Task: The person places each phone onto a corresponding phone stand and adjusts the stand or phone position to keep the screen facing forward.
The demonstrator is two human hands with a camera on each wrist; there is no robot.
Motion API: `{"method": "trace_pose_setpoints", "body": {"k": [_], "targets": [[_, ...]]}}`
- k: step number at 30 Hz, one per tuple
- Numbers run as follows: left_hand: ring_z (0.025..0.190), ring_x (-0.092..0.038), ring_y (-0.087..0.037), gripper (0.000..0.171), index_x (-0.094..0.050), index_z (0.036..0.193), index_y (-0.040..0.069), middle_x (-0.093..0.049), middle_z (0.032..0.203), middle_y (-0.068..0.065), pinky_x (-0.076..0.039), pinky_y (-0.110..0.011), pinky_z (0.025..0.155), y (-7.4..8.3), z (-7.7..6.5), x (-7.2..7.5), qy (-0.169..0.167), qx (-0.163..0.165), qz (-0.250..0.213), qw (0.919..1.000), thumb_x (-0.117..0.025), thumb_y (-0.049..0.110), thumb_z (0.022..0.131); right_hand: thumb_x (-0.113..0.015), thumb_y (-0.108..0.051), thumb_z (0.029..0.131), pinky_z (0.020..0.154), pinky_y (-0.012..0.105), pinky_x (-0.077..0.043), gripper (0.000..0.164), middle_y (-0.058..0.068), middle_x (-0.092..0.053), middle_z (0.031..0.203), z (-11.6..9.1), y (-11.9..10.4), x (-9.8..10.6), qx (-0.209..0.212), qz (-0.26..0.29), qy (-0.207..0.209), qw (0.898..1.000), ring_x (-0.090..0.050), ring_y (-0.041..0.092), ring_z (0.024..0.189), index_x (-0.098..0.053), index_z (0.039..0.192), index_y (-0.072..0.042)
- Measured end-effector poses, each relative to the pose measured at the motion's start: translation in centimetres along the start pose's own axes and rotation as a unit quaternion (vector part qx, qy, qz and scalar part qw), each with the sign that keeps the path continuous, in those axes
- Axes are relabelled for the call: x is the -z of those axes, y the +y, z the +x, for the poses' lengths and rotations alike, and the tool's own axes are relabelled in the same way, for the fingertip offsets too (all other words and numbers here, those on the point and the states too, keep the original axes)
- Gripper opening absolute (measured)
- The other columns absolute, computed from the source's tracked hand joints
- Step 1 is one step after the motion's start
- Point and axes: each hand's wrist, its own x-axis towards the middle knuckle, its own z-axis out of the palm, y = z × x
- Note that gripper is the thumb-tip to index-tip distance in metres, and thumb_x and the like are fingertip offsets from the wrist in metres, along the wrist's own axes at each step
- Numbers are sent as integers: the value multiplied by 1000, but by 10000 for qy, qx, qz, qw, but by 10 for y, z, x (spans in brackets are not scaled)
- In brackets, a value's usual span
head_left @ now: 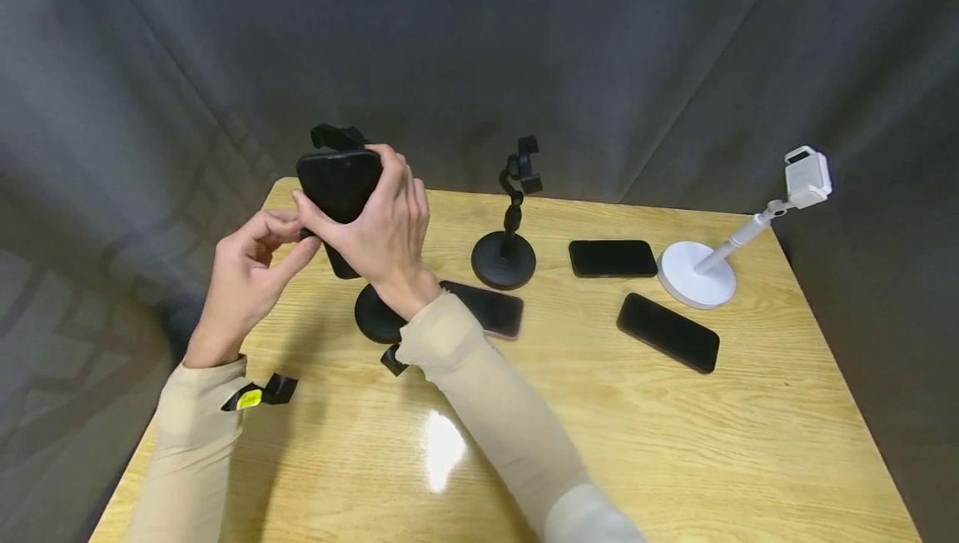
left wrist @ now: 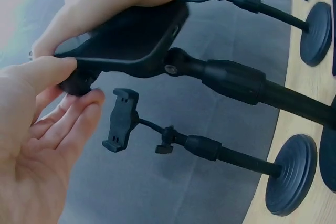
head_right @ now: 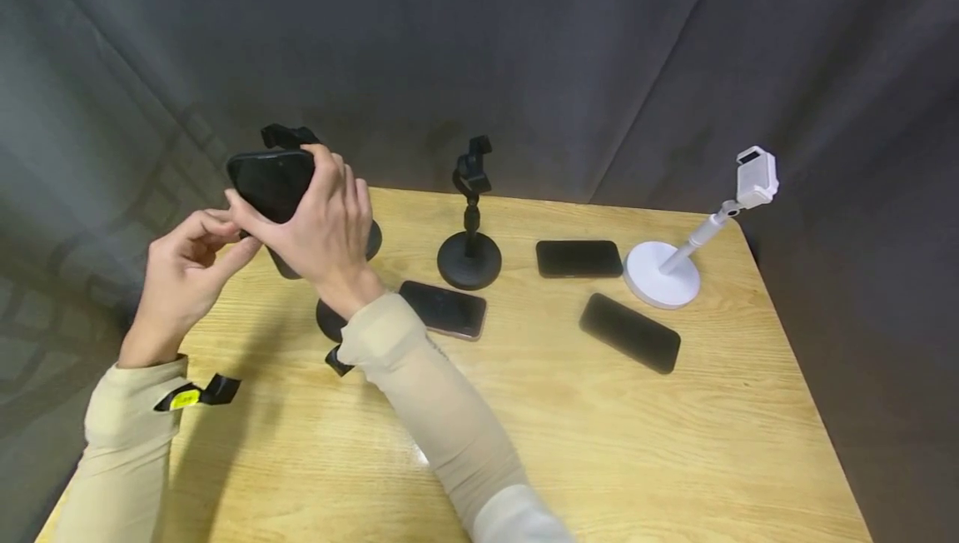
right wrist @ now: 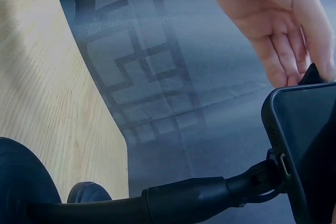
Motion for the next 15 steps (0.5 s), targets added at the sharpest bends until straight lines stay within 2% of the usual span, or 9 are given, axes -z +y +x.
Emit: {"method": "trace_pose_setpoints", "body": {"k": [2,5,11,15], "targets": [[107,-68,-12,19,-62,103,-19,-72,112,6,-53,-16,96,1,-1,2,-118,84,-71,9999,-71,-19,86,-86,-58,71,86,26,-52,89,6,-66,115,0,0,0,7,11,-27,10000,-67,18,102,-47,129,-4],[109,-68,-11,19,-63,104,-18,-72,114,6,-53,-17,98,2,0,3,-148,36,91,9998,-73,-14,87,-86,-58,71,87,26,-52,89,7,-66,116,1,1,0,1,20,-34,10000,-68,19,103,-46,129,-4],[107,-68,-10,17,-64,101,-17,-72,111,9,-53,-17,97,5,0,-2,0,-24,222,9998,-73,-15,86,-86,-58,72,88,25,-53,88,7,-66,115,1,1,-1,-32,-34,-53,10000,-67,18,102,-46,129,-4],[100,-68,-8,18,-65,101,-17,-71,108,12,-53,-15,95,7,-1,-4,135,52,336,9993,-72,-19,85,-86,-57,73,88,23,-54,87,7,-65,114,1,1,-2,-74,60,-98,9999,-67,18,101,-46,129,-4]]}}
